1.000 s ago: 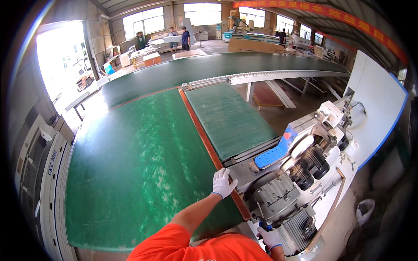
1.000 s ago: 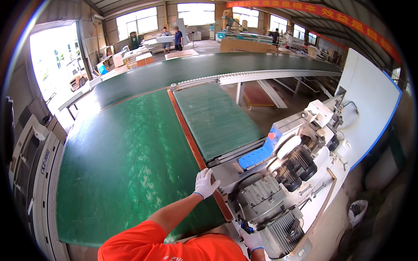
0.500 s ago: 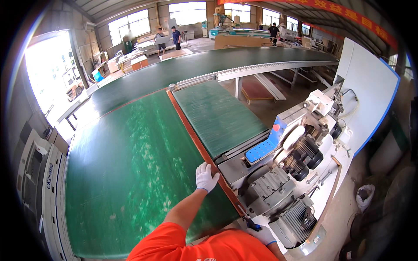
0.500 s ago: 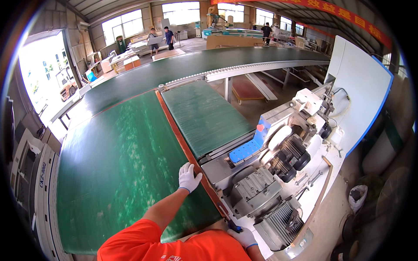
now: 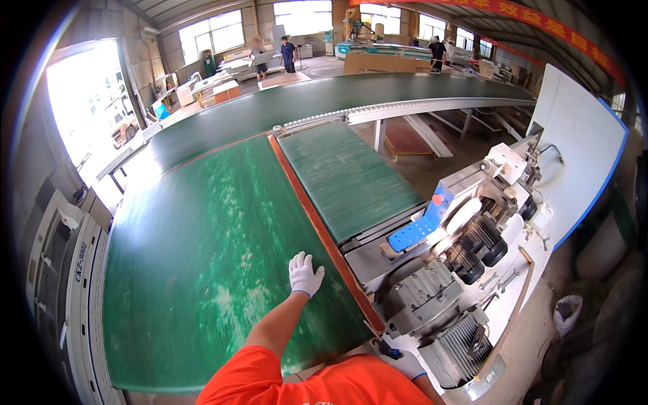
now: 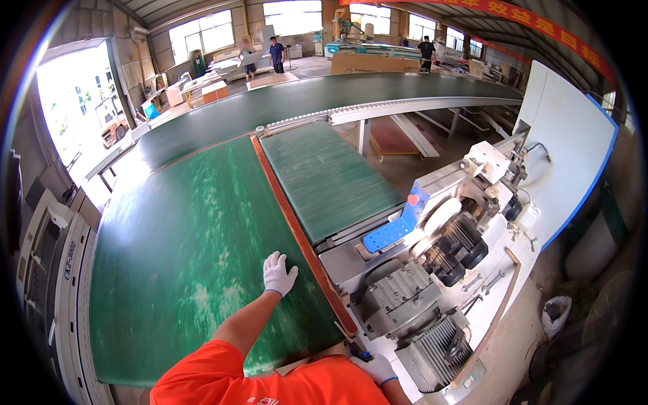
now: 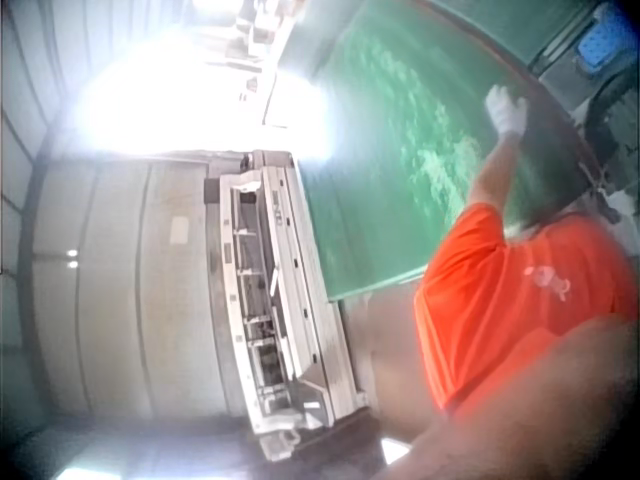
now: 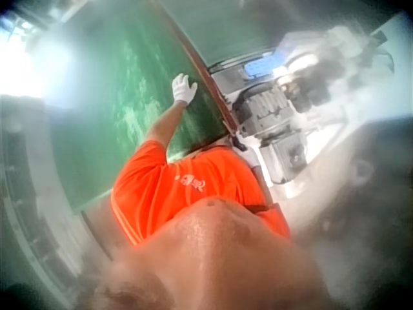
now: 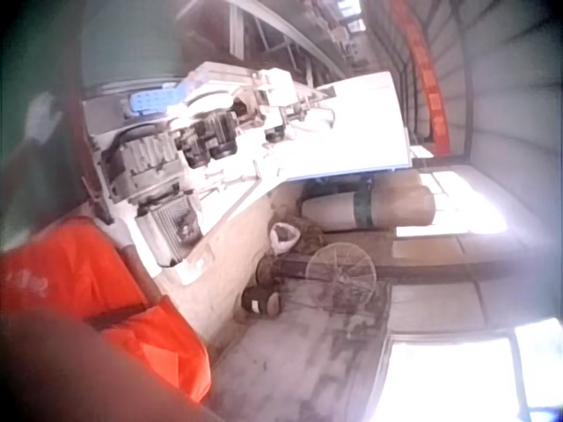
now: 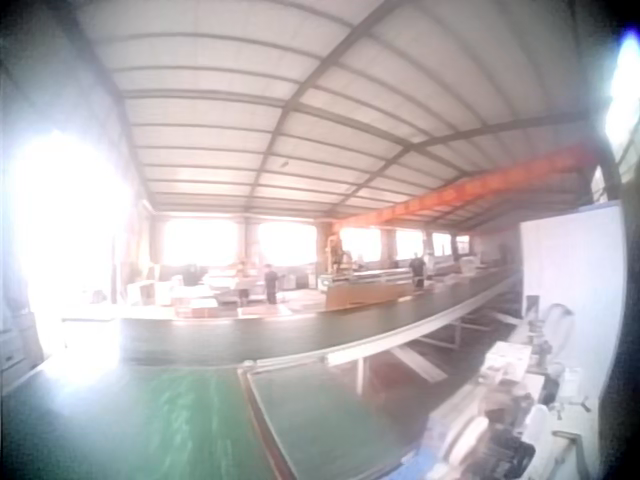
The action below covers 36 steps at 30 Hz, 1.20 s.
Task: The person places white boards and a wooden panel into an edge-banding machine, uses an air gun to clean the machine and panels, and moves the finished panels between a table and the machine.
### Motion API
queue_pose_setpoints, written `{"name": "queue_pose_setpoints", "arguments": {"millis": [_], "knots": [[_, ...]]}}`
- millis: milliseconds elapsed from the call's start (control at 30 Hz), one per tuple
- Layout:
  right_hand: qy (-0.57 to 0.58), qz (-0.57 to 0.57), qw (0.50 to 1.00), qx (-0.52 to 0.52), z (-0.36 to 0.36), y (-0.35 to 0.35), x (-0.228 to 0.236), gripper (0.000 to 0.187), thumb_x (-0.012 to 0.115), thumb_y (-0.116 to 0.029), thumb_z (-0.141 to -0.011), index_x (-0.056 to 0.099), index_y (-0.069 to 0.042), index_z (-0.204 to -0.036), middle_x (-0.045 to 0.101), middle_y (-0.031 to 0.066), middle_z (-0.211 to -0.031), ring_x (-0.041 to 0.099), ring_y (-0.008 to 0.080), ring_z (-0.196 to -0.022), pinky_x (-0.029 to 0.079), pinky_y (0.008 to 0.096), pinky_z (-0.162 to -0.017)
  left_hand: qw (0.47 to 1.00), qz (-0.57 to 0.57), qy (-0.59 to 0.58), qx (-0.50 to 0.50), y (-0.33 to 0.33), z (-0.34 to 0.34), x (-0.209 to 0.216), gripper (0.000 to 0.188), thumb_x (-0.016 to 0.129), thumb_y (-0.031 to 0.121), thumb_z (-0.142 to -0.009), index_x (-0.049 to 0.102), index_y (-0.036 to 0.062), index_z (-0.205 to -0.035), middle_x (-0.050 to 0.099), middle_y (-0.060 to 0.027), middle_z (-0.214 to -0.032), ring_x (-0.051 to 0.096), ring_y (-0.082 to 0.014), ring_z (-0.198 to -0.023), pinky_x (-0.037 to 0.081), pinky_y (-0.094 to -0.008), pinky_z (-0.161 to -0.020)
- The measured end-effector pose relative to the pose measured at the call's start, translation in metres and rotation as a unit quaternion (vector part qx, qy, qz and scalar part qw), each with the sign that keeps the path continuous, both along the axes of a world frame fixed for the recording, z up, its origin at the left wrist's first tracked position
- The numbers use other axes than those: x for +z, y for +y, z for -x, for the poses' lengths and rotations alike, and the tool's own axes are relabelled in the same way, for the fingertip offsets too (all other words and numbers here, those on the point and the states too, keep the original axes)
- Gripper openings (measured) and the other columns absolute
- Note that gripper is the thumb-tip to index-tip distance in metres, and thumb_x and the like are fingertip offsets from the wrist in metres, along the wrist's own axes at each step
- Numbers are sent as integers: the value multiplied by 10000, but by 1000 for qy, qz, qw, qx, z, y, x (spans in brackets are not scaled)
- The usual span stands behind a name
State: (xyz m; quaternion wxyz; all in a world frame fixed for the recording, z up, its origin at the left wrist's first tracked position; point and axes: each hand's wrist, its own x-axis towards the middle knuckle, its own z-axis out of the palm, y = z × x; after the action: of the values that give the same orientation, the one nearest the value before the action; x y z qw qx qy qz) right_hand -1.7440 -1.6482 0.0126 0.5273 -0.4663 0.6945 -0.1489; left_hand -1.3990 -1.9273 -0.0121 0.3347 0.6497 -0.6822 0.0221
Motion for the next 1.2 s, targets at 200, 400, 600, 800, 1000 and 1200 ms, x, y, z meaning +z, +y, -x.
{"name": "queue_pose_setpoints", "arguments": {"millis": [200, 400, 600, 800, 1000, 1200], "knots": [[8, -8, 1000, 10, -6, -2, 7, 710, 736, -679, -811, 787, -24, -1081, 775, 218, -985, 755, 355, -979, 562, 407, -891, 999, -6, -21, 25, 5, -18, -2, 562, 750, 370, -860, 649, 10, -1280, 552, -219, -1452, 473, -428, -1386, 356, -541, -1194], [-1, 24, 1000, 8, 1, 3, -2, 712, 736, -684, -812, 789, -38, -1106, 773, 229, -991, 751, 366, -985, 560, 407, -894, 1000, 13, -9, -11, -2, -16, -1, 525, 735, 351, -860, 659, 1, -1245, 577, -246, -1414, 482, -440, -1374, 348, -551, -1193], [1, 4, 1000, -5, -11, -13, 40, 629, 746, -608, -849, 783, -37, -1109, 766, 138, -988, 721, 246, -924, 548, 352, -879, 999, -44, -9, 29, 0, -17, 8, 606, 744, 386, -869, 643, -17, -1310, 559, -266, -1452, 469, -445, -1386, 336, -533, -1205], [89, 18, 994, -59, -10, -15, 61, 621, 660, -636, -869, 766, -84, -1132, 756, 252, -1068, 718, 427, -1049, 553, 468, -919, 982, -125, -2, -139, -11, 72, 59, 945, 811, 567, -790, 529, -33, -1464, 464, -283, -1571, 400, -434, -1488, 319, -488, -1237], [144, 41, 986, -79, -6, -10, 69, 567, 664, -611, -890, 744, -88, -1094, 751, 245, -1016, 708, 451, -1013, 553, 502, -887, 939, -239, -160, -187, -40, 145, 80, 1379, 829, 743, -614, 299, -77, -1588, 280, -330, -1653, 255, -478, -1545, 146, -554, -1284], [198, 129, 963, -132, 4, -1, 67, 542, 687, -577, -902, 726, -78, -1108, 750, 247, -975, 711, 453, -992, 555, 507, -864, 909, -310, -226, -162, -55, 135, 102, 1440, 838, 728, -549, 262, -53, -1613, 303, -326, -1620, 312, -498, -1484, 168, -569, -1253]]}}
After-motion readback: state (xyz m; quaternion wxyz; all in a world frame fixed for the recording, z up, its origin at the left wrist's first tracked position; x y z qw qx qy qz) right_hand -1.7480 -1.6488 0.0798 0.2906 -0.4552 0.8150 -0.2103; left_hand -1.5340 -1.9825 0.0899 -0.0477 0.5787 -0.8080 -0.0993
